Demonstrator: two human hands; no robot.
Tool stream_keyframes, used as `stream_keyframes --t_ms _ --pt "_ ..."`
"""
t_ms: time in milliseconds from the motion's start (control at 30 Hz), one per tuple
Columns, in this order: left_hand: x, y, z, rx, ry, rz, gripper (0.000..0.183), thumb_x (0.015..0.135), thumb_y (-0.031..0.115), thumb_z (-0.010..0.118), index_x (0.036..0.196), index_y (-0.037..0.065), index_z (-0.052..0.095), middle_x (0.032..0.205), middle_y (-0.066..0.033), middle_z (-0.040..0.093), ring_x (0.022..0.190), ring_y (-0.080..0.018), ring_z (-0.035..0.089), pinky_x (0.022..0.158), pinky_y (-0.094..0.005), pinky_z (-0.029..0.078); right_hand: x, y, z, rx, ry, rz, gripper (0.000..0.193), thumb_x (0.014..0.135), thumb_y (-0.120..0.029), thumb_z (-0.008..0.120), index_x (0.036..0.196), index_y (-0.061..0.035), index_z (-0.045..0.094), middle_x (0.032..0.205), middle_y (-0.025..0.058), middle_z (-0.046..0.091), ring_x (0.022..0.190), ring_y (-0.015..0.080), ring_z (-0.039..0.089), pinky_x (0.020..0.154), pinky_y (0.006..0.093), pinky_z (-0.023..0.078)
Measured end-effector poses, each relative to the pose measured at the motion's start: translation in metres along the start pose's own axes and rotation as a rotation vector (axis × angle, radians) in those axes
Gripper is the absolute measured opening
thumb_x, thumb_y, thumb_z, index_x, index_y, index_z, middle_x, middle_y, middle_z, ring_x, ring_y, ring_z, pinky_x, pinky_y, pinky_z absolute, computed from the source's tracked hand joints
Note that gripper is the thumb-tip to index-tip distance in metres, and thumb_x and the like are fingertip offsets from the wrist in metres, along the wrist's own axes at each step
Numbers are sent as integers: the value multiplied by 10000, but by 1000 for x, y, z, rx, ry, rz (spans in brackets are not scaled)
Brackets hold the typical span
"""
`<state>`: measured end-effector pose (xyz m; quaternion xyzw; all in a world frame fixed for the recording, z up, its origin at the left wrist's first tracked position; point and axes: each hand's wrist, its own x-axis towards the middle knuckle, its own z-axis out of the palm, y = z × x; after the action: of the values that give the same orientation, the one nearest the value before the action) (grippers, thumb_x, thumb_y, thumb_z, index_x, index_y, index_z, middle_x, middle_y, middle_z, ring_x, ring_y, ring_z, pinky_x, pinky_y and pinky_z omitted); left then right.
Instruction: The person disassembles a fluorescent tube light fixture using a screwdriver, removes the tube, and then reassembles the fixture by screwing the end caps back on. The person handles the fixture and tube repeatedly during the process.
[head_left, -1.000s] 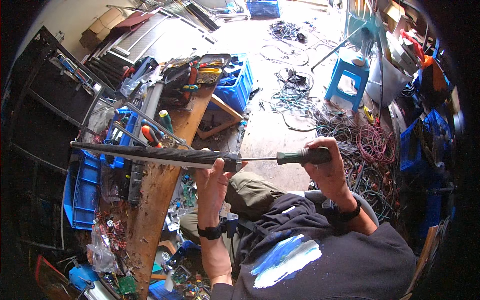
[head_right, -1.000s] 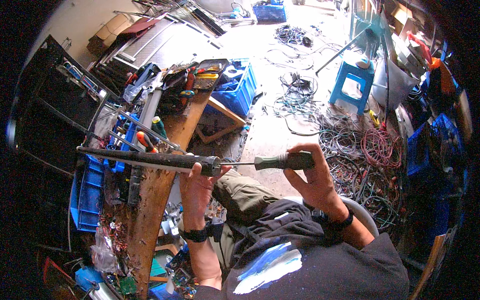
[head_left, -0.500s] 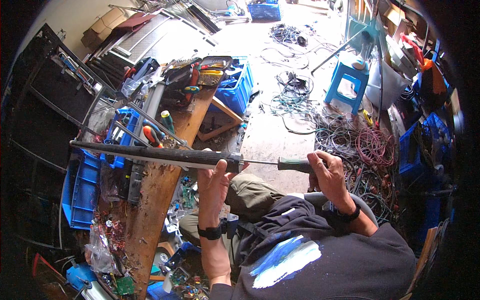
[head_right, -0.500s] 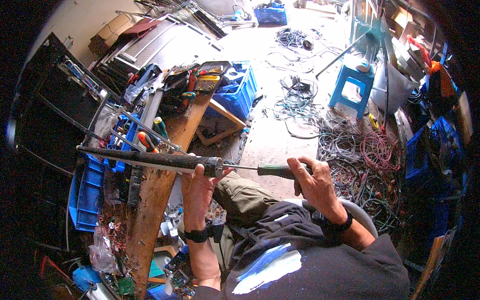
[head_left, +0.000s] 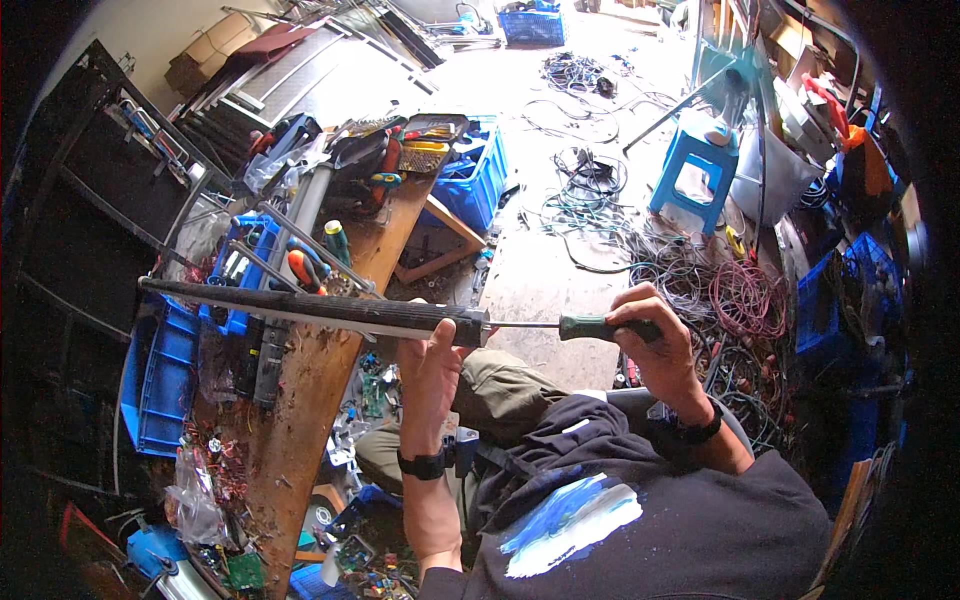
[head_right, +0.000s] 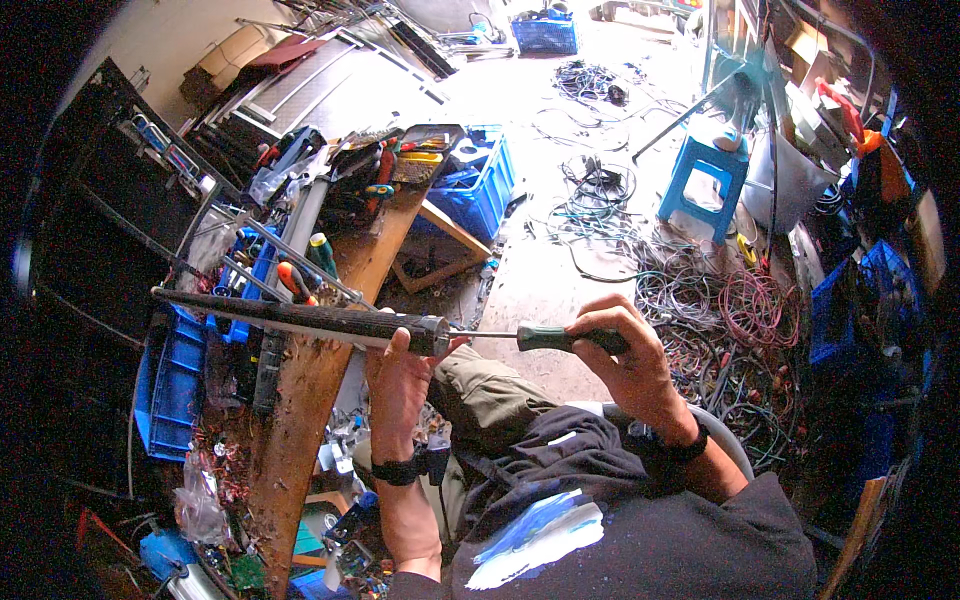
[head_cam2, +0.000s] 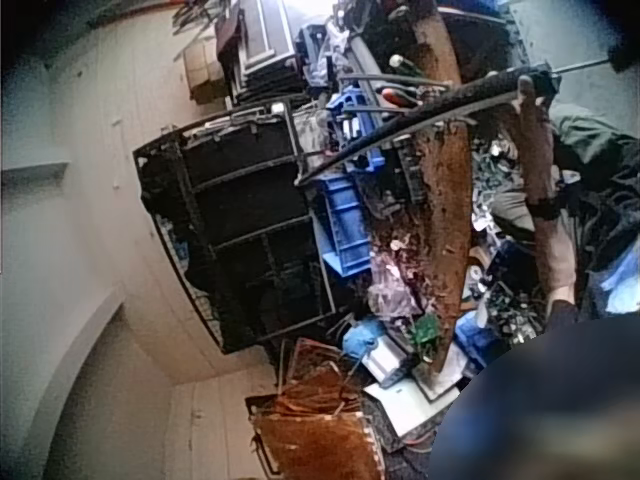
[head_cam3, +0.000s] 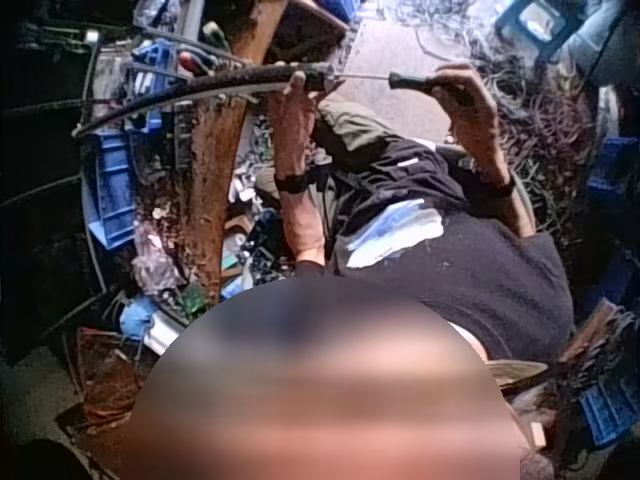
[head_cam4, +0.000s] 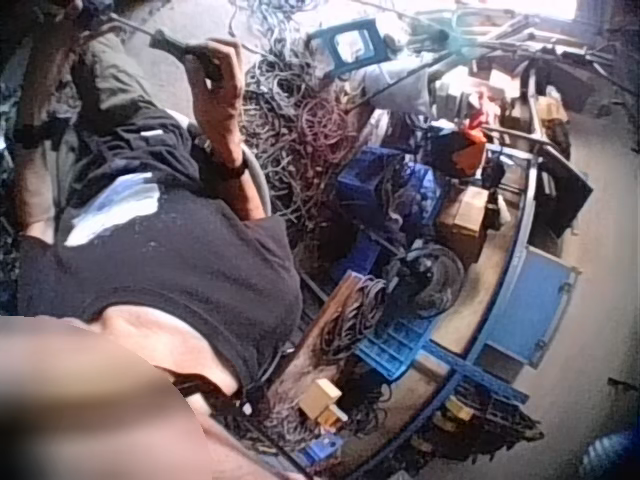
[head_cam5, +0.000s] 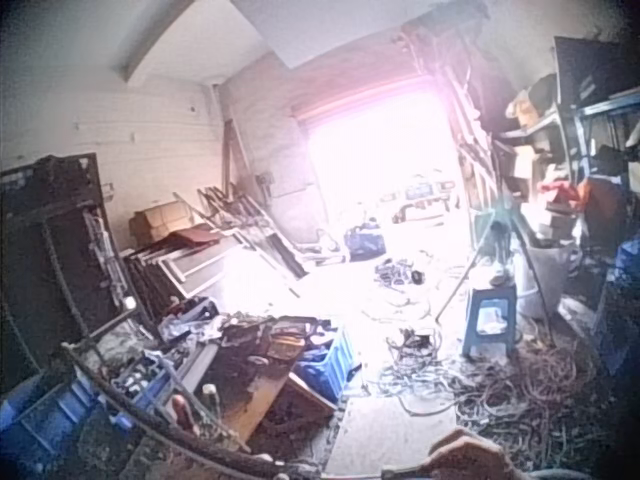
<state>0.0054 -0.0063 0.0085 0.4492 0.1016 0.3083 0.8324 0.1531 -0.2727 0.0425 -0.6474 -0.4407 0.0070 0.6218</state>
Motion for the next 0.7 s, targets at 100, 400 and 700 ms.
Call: stream_keyframes --t_ms 100,400,700 --pt "-1 -2 0 -32 -29 19 398 991 123 696 1355 179 544 1166 -65 677 1055 -296 722 958 -615 613 1 -1 -1 -28 -19 -41 290 854 66 742 1112 -56 683 1083 113 635 965 183 633 795 292 522" --pt "-1 8 9 36 -150 -19 383 998 74 684 1301 73 448 1217 -100 612 1113 -239 699 971 -462 628 -5 -1 5 151 31 363 160 1042 -136 628 1156 -26 647 861 66 683 716 99 624 655 263 510" --pt "-3 5 10 32 -100 21 397 982 107 706 1336 194 550 1146 -33 681 1043 -233 719 970 -621 597 3 -4 -8 -162 -57 -9 255 904 -57 771 1136 -35 667 937 105 704 824 192 691 737 328 547"
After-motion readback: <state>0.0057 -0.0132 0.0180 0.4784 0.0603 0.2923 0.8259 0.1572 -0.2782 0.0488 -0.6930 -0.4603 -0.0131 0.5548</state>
